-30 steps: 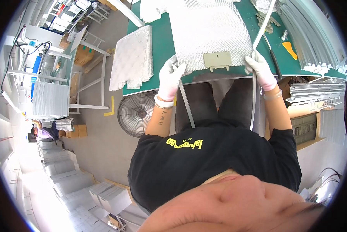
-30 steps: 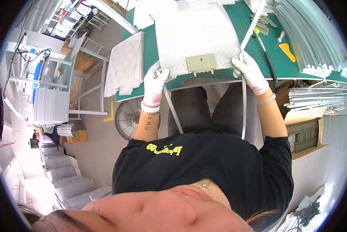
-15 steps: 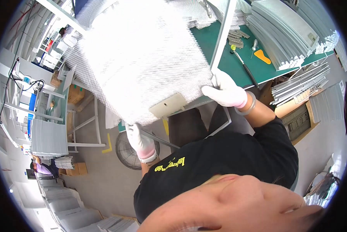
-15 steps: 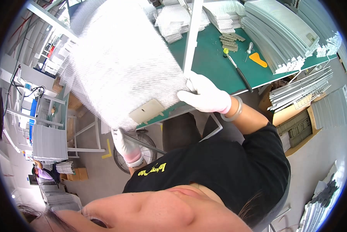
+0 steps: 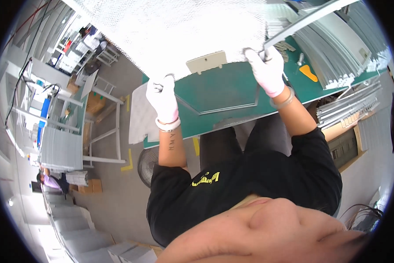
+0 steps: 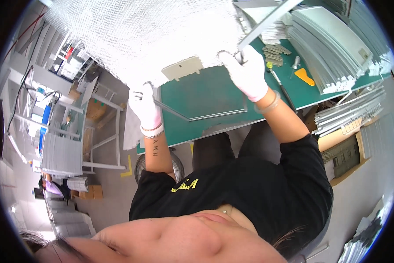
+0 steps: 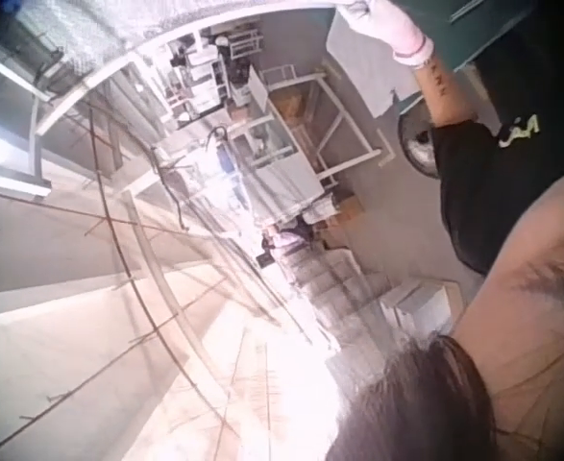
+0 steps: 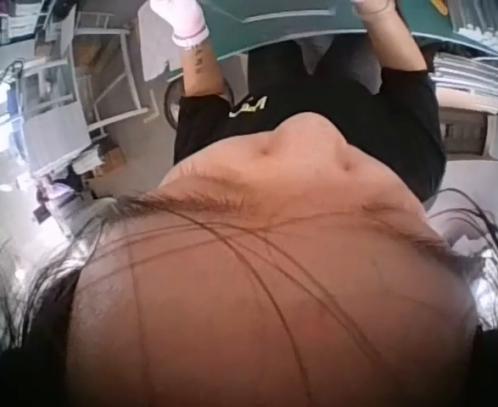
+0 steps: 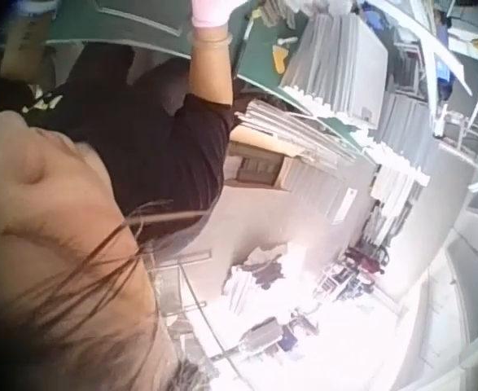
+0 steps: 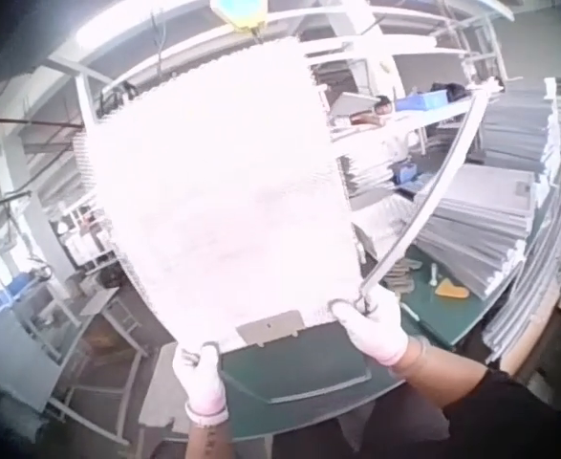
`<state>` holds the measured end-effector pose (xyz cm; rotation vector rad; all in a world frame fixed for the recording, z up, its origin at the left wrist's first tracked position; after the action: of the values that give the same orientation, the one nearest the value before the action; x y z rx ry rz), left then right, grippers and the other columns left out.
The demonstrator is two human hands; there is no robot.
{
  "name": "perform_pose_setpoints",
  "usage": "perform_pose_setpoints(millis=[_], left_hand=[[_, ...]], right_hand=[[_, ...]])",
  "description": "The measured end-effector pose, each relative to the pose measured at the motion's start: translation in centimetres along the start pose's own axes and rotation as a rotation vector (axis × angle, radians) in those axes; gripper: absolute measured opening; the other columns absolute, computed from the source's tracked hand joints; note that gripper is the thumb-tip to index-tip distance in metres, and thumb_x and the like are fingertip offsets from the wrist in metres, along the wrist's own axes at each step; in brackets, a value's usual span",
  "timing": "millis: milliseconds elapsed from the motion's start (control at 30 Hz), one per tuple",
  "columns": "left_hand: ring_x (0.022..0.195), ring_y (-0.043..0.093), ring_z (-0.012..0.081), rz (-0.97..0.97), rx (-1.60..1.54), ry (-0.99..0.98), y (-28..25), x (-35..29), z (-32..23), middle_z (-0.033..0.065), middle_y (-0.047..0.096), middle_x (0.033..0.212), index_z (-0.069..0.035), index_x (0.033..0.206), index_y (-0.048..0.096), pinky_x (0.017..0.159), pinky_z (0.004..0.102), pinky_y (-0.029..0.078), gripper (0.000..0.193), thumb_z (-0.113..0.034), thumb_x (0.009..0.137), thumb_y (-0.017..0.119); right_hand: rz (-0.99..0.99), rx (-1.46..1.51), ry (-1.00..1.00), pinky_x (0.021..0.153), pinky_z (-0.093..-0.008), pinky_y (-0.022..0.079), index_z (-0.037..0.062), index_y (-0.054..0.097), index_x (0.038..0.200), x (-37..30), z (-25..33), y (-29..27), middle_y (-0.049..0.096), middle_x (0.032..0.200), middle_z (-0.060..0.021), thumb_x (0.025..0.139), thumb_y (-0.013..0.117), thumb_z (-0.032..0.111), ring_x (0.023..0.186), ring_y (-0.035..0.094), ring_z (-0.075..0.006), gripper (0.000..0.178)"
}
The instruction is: Assembling a metal frame and brackets onto a mesh air filter using an electric screwdriver.
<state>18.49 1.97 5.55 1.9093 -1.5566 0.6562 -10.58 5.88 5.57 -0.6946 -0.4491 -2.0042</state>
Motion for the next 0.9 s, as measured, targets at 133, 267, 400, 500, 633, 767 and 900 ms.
perform_pose_setpoints(millis=[133, 267, 400, 500, 633, 767, 900], left_hand=[[0.069, 0.050, 0.0058, 0.086, 0.051, 0.044, -0.5, -0.3, 0.5, 0.0002, 0.063, 0.083, 0.001, 0.098, 0.068, 0.063, 0.0214, 0.041, 0.010, -0.002, 0.089, 0.066], [0.070, 0.051, 0.0059, 0.088, 0.037, -0.003, -0.7, -1.2, 2.3, 0.0010, 0.062, 0.083, 0.000, 0.098, 0.066, 0.062, 0.0212, 0.042, 0.008, -0.002, 0.090, 0.065], [0.073, 0.053, 0.0068, 0.140, 0.006, -0.152, -1.0, -4.0, 5.7, 0.0018, 0.063, 0.086, 0.002, 0.103, 0.063, 0.065, 0.0223, 0.045, 0.012, -0.002, 0.091, 0.065], [0.082, 0.060, 0.0094, 0.174, 0.010, -0.302, -1.4, -7.6, 9.1, 0.0045, 0.067, 0.095, 0.003, 0.112, 0.061, 0.073, 0.0255, 0.050, 0.022, -0.003, 0.091, 0.066], [0.097, 0.063, 0.0132, 0.587, 0.180, -0.466, -2.8, -6.2, 8.8, 0.0078, 0.068, 0.111, 0.005, 0.123, 0.059, 0.086, 0.0284, 0.051, 0.034, -0.005, 0.091, 0.066], [0.078, 0.056, 0.0092, 0.220, -0.128, -0.166, -1.1, 0.7, 1.8, 0.0014, 0.064, 0.090, 0.001, 0.098, 0.063, 0.071, 0.0250, 0.049, 0.014, -0.003, 0.087, 0.071], [0.068, 0.052, 0.0075, 0.215, -0.089, -0.112, -0.6, 1.2, 3.6, -0.0012, 0.059, 0.078, -0.002, 0.085, 0.060, 0.062, 0.0244, 0.045, 0.012, 0.000, 0.086, 0.072]], right_hand=[[0.043, -0.049, -0.027, 0.048, -0.0258, 0.033, 0.0043, 0.053, 0.076, 0.3, -0.9, -0.8, 0.041, 0.057, 0.0044, 0.087, 0.078, 0.019, 0.053, 0.036, -0.0055, 0.031], [0.099, 0.061, 0.003, 0.050, -0.0234, 0.031, 0.0035, 0.060, 0.089, 0.1, -3.7, -1.0, 0.043, 0.065, 0.0084, 0.091, 0.074, 0.014, 0.057, 0.036, -0.0027, 0.018], [0.212, 0.161, 0.080, 0.061, -0.0201, 0.042, 0.0003, 0.064, 0.106, -2.0, -6.6, -0.7, 0.060, 0.081, 0.0047, 0.094, 0.069, 0.010, 0.068, 0.048, -0.0018, 0.016], [0.335, 0.055, 0.192, 0.065, -0.0218, 0.045, -0.0012, 0.063, 0.112, -5.6, -10.6, -1.0, 0.063, 0.084, 0.0039, 0.095, 0.066, 0.009, 0.072, 0.052, -0.0030, 0.021], [0.372, 0.237, 0.251, 0.085, -0.0251, 0.047, -0.0012, 0.055, 0.128, -4.3, -8.5, -1.5, 0.065, 0.104, -0.0024, 0.093, 0.065, 0.007, 0.094, 0.057, -0.0086, 0.037], [0.236, 0.105, 0.048, 0.075, -0.0227, 0.047, 0.0015, 0.063, 0.108, 1.8, -1.1, -0.3, 0.061, 0.088, 0.0023, 0.092, 0.069, 0.011, 0.081, 0.054, -0.0060, 0.020], [0.097, 0.031, 0.027, 0.055, -0.0252, 0.036, 0.0055, 0.051, 0.073, 2.4, -3.2, -0.8, 0.048, 0.065, 0.0051, 0.090, 0.074, 0.018, 0.061, 0.040, -0.0037, 0.032]])
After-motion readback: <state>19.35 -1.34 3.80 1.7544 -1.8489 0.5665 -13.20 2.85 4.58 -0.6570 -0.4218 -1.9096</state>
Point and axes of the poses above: each hand's wrist, its own x-axis towards the middle knuckle, its own y-axis out of the palm, z = x × y, the point moved 3 cm from there along x, towards the middle knuckle
